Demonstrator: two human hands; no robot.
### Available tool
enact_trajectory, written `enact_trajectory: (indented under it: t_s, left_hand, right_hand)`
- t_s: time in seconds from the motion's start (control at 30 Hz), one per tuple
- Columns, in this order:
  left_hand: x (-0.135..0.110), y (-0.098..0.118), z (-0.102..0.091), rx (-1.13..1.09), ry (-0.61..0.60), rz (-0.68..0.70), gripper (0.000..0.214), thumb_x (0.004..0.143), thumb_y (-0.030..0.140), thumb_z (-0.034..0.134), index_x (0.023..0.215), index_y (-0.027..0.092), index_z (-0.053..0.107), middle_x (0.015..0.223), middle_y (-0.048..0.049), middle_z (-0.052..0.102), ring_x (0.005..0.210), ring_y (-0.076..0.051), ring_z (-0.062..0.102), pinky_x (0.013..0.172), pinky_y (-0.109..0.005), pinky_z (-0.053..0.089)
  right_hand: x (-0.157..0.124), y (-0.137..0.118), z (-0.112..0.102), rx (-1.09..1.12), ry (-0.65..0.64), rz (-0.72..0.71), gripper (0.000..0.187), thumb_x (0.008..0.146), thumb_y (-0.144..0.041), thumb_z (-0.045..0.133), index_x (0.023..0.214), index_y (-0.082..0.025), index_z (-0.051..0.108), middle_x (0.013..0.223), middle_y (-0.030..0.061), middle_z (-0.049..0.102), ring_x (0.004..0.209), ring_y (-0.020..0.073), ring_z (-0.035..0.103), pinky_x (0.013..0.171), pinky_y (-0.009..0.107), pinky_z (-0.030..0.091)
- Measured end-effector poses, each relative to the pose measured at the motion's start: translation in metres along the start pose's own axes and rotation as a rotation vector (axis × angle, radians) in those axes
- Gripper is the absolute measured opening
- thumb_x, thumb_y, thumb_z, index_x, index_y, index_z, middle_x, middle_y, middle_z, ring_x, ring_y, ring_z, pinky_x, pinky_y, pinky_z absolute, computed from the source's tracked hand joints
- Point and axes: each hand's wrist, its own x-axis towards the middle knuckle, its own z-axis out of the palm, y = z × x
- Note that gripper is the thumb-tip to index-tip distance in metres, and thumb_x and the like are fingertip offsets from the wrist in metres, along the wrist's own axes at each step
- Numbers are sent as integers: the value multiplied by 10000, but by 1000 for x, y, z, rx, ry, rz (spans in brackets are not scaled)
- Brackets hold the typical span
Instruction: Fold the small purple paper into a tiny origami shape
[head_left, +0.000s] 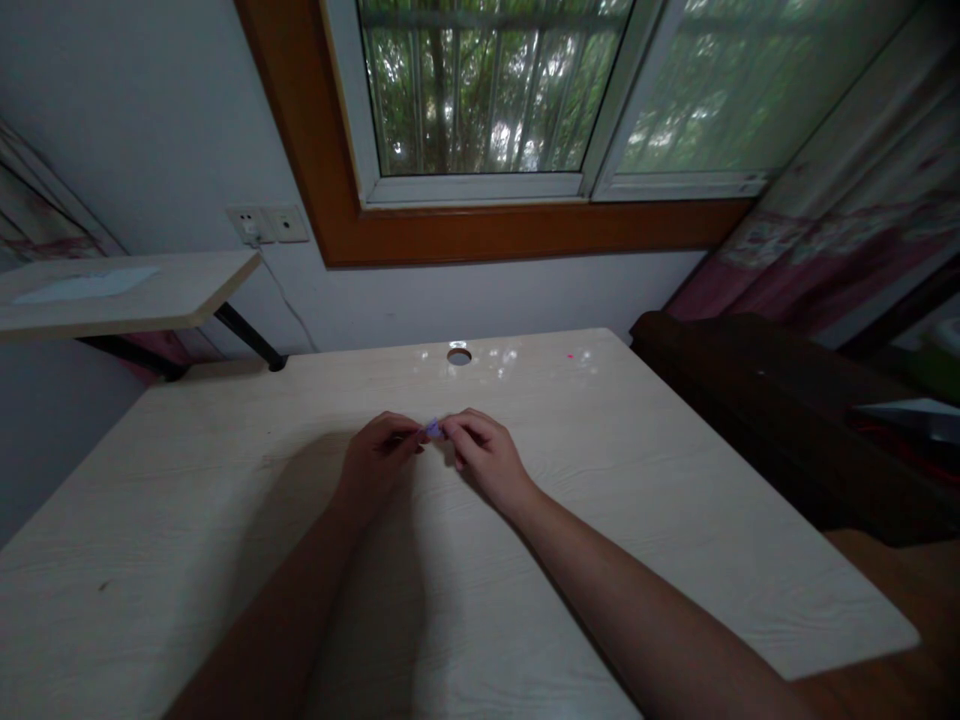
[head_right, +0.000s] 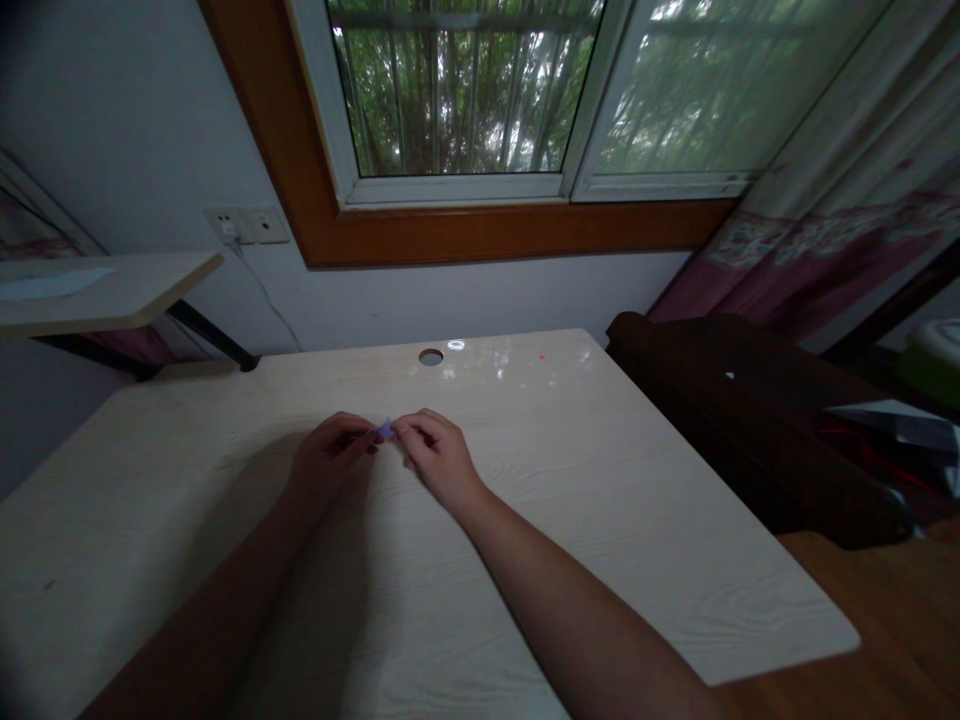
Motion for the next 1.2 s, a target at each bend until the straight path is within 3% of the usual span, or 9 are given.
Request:
enact_trajectory:
  t_s: [0.27, 0.57, 0.8, 1.03, 1.2]
  left_hand:
    - [1, -6, 0, 32, 1, 65, 127, 847, 309, 699, 848, 182, 702, 832, -26, 661, 698, -130, 659, 658, -249, 571]
    - [1, -2, 0, 92, -6, 70, 102, 853, 286, 689, 839, 186, 701, 810, -21, 651, 708, -130, 652, 671, -241, 551]
    - [0, -3, 1, 59, -21, 29, 125, 850, 311, 694, 875, 189, 704, 824, -24, 670, 728, -138, 655, 695, -252, 541]
    - [-1, -11, 4, -27, 14, -51, 247, 791, 336, 754, 976, 198, 668, 837, -19, 701, 726, -148, 675, 707, -270, 550]
    - [0, -9, 2, 57, -39, -11, 152, 826, 334, 717, 883, 195, 697, 794, -20, 689, 736, -149, 657, 710, -264, 532]
  right_hand:
    - [1, 6, 3, -87, 25, -74, 170, 893, -324, 627, 919, -198, 737, 794, 22, 626, 567, 94, 561, 530, 221, 444]
    - [1, 3, 4, -92, 2, -64, 118, 862, -270, 664, 928, -202, 734, 824, 12, 643, 484, 70, 568, 503, 223, 441]
    - [2, 5, 3, -215, 66, -160, 98, 824, -175, 677, 893, -203, 739, 747, 5, 616, 595, 108, 537, 583, 239, 434]
    - [2, 2, 1, -278, 47, -201, 80, 843, -186, 676, 892, -205, 737, 751, 12, 613, 655, 128, 553, 621, 251, 432]
    - [1, -1, 0, -254, 9, -216, 82, 873, -220, 671, 903, -218, 747, 794, 27, 651, 725, 143, 588, 673, 266, 448]
